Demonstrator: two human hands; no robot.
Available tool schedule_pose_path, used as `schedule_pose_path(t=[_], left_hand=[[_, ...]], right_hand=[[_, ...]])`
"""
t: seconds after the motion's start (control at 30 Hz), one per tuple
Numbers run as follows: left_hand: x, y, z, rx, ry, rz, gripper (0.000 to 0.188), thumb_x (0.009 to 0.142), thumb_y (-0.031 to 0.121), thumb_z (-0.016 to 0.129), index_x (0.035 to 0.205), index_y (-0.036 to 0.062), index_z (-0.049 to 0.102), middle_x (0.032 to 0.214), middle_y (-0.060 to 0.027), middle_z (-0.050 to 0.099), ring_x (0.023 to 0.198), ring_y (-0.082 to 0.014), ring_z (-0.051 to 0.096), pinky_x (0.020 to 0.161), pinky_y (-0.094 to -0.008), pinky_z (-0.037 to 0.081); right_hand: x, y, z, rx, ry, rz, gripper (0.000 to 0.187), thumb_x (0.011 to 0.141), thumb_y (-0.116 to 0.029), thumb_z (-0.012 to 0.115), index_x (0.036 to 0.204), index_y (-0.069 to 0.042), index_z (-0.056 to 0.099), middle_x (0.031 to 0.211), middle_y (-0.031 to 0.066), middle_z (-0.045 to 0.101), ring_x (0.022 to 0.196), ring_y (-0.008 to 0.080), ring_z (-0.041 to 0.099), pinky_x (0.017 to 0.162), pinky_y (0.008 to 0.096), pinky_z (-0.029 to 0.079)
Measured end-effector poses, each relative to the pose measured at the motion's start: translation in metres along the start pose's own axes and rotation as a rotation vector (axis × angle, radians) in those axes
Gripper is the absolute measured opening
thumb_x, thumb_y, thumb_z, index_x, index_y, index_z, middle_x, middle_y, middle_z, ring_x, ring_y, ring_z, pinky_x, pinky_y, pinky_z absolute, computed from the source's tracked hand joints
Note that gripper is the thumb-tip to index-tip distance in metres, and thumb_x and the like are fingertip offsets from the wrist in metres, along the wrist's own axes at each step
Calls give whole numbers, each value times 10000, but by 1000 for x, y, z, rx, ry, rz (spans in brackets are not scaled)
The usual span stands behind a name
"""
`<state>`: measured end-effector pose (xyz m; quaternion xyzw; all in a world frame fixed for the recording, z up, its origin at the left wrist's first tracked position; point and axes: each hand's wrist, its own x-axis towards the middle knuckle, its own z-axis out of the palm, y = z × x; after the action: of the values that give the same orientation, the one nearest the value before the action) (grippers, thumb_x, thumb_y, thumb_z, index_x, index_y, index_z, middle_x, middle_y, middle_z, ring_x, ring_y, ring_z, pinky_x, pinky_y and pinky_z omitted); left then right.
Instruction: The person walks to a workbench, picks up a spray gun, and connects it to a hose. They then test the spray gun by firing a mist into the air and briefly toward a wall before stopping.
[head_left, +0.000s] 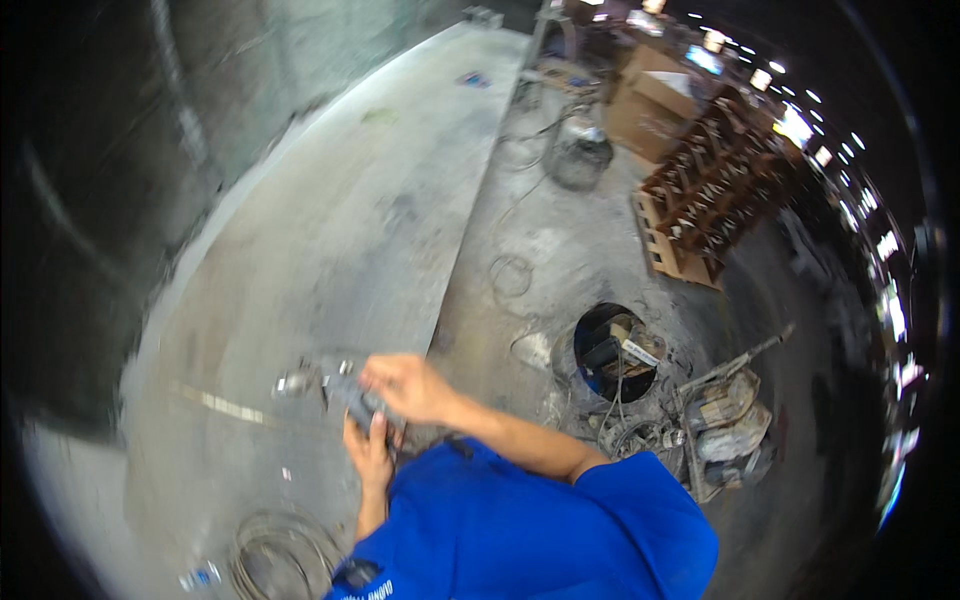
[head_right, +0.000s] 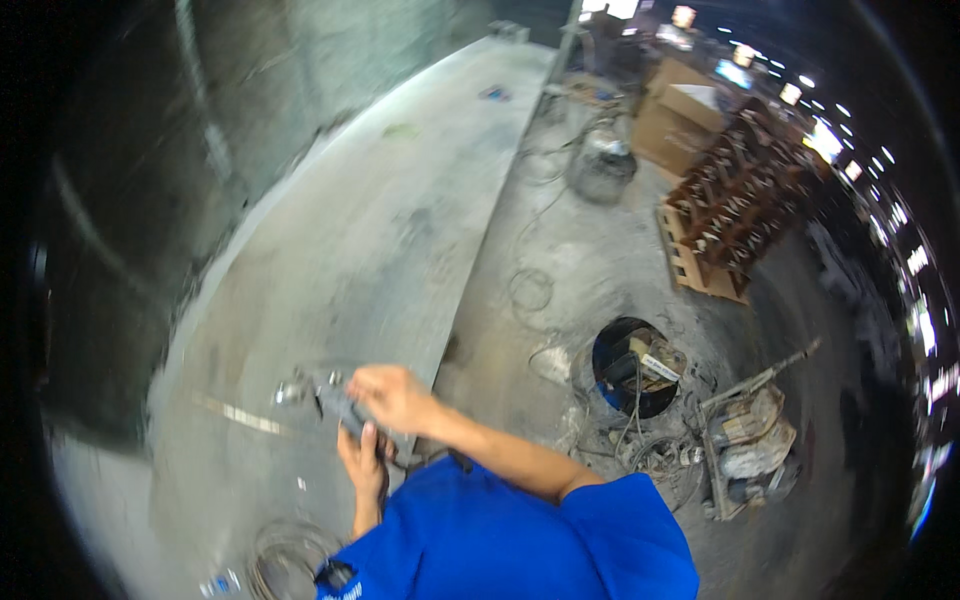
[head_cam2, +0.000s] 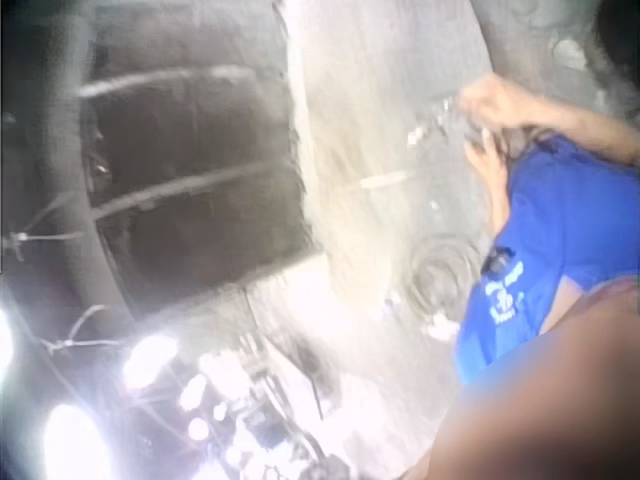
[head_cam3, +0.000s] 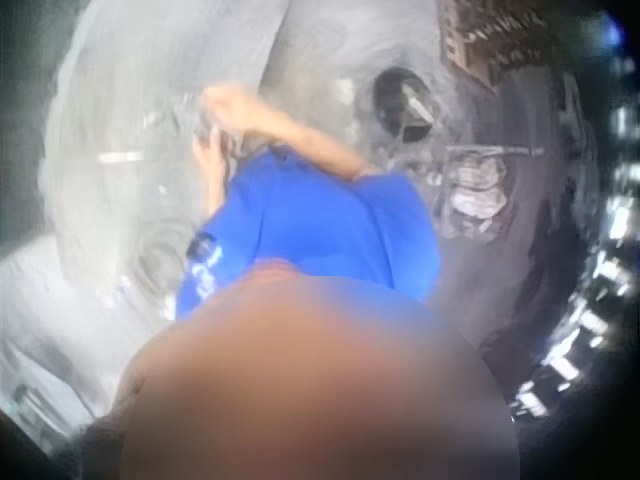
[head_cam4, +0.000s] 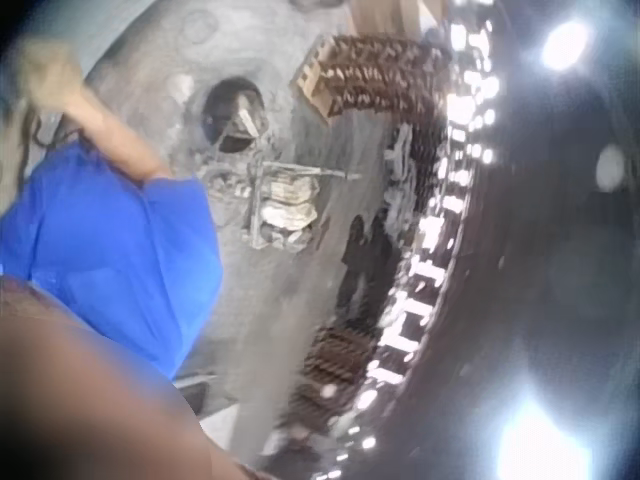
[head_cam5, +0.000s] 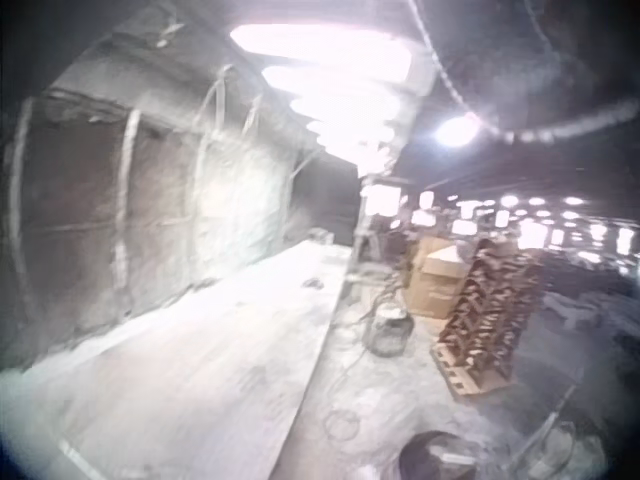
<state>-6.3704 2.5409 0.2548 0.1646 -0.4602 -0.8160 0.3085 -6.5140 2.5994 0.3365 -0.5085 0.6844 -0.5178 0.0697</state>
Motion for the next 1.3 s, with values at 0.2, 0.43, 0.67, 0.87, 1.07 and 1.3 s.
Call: schedule_pose_path(t=[0.2,0.43,0.67,0.87,1.07,1.3], left_hand=[[0,4,4,-26,31,-21,335,1047,150,651,1301,5,486,800,-27,582,584,-116,540,540,-274,439],[2,17,8,-23,33,-52,295,1049,170,659,1227,0,496,749,-24,563,588,-109,535,546,-267,421],[1,16,7,-64,2,-70,276,1055,179,653,1223,16,507,760,-23,563,596,-114,539,552,-265,424],[-2,4,2,-83,-62,-108,273,1055,175,652,1227,21,507,784,-36,561,621,-132,557,568,-288,460],[-8,-20,2,43,-153,-109,251,1070,211,625,1183,31,490,805,-66,563,656,-169,575,593,-317,494],[-28,-50,46,-55,-301,-336,240,1092,282,586,1166,80,478,829,-54,505,668,-171,530,597,-329,438]], right_hand=[[4,3,1,112,25,2,293,1037,-197,642,858,32,609,717,124,482,642,201,480,605,351,406],[11,-2,3,68,-5,58,427,1088,-264,556,794,45,528,702,149,467,625,237,518,567,393,399],[7,5,9,117,24,-13,369,1072,-226,571,800,22,581,683,145,497,605,249,533,570,386,422],[-1,5,-5,46,-82,71,276,1025,-207,633,878,21,585,819,169,545,667,329,565,603,416,450],[-20,4,-11,-224,-52,180,354,1048,-271,588,797,-21,587,711,161,584,683,402,636,642,511,524],[-82,15,-52,-210,63,442,391,1041,-352,579,861,-6,616,845,177,637,748,401,661,672,494,527]])
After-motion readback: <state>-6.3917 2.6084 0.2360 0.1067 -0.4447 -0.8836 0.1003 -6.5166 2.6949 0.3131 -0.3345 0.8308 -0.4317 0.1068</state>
